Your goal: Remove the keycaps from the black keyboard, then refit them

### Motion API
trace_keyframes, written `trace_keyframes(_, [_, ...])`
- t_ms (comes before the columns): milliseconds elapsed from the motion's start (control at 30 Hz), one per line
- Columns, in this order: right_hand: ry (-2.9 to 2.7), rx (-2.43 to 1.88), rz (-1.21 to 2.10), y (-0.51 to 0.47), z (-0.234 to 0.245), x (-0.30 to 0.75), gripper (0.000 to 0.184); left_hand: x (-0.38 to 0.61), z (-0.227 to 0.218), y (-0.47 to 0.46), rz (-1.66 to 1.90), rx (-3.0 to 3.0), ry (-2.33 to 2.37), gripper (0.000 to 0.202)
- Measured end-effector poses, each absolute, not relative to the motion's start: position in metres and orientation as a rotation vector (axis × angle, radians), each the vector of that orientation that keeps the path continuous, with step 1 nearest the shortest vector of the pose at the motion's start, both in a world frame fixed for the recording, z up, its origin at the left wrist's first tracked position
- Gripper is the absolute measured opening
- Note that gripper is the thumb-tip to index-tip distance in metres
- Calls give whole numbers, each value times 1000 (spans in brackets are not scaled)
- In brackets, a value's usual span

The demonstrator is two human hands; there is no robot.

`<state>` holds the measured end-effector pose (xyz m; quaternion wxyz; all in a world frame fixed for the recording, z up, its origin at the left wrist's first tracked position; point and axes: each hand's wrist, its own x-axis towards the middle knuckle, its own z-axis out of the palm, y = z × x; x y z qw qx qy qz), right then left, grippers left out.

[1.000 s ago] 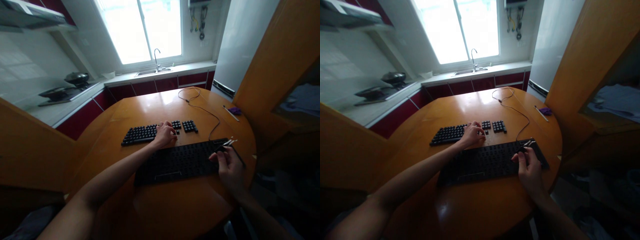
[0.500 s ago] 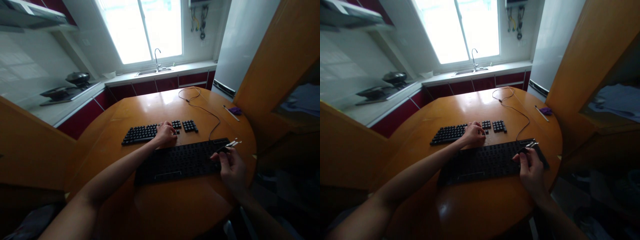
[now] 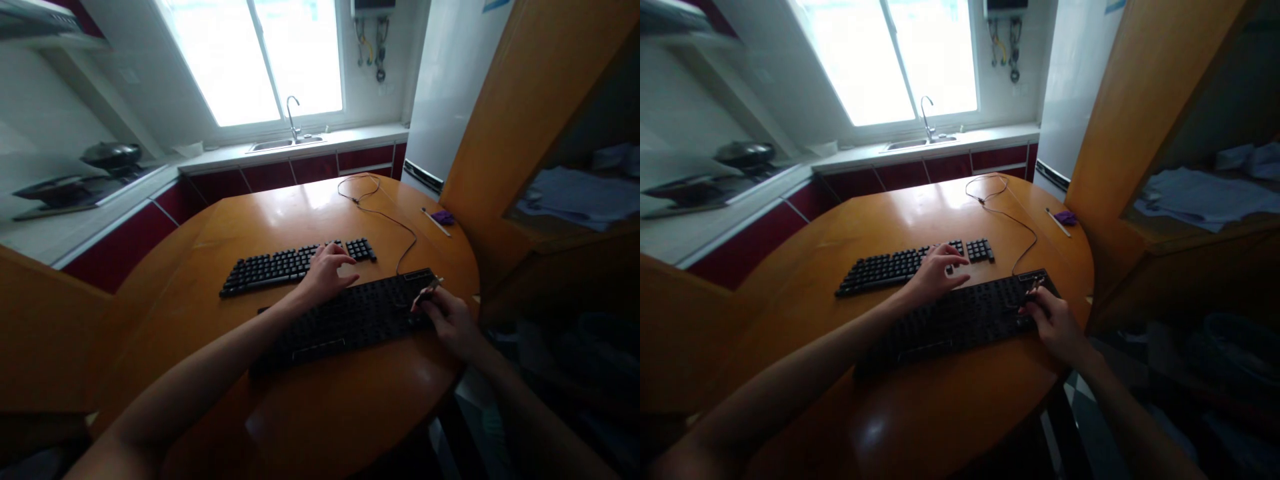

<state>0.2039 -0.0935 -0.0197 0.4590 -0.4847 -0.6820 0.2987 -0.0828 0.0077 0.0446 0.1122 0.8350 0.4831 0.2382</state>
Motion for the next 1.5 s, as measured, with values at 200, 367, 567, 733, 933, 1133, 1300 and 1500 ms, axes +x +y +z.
trace_keyframes(200, [-1959, -1152, 769, -93, -10, 204, 14, -38, 37, -43, 397, 2525, 1006, 24])
trace_keyframes(367, [-2084, -1065, 626, -93, -10, 205, 14, -11, 20, -57, 309, 2585, 914, 38])
trace_keyframes(567, [-1890, -1236, 561, -95, -18, 195, 11, 4, 3, -64, 427, 2586, 1072, 26])
trace_keyframes(733, [-1681, -1369, 624, -91, -23, 189, 12, 3, -2, -67, 503, 2518, 1058, 21])
trace_keyframes(933, [-1632, -1393, 558, -92, -21, 187, 17, 2, -1, -66, 630, 2417, 1036, 18])
trace_keyframes(1133, [-1612, -1547, 312, -102, -3, 175, 21, -3, 16, -72, 719, 2665, 1052, 22])
trace_keyframes(1300, [-1601, -1510, 212, -99, 4, 163, 21, -14, 28, -75, 696, 3004, 1041, 24])
trace_keyframes(1500, [-1607, -1421, 338, -100, 10, 150, 17, -28, 37, -78, 695, 2749, 1028, 24])
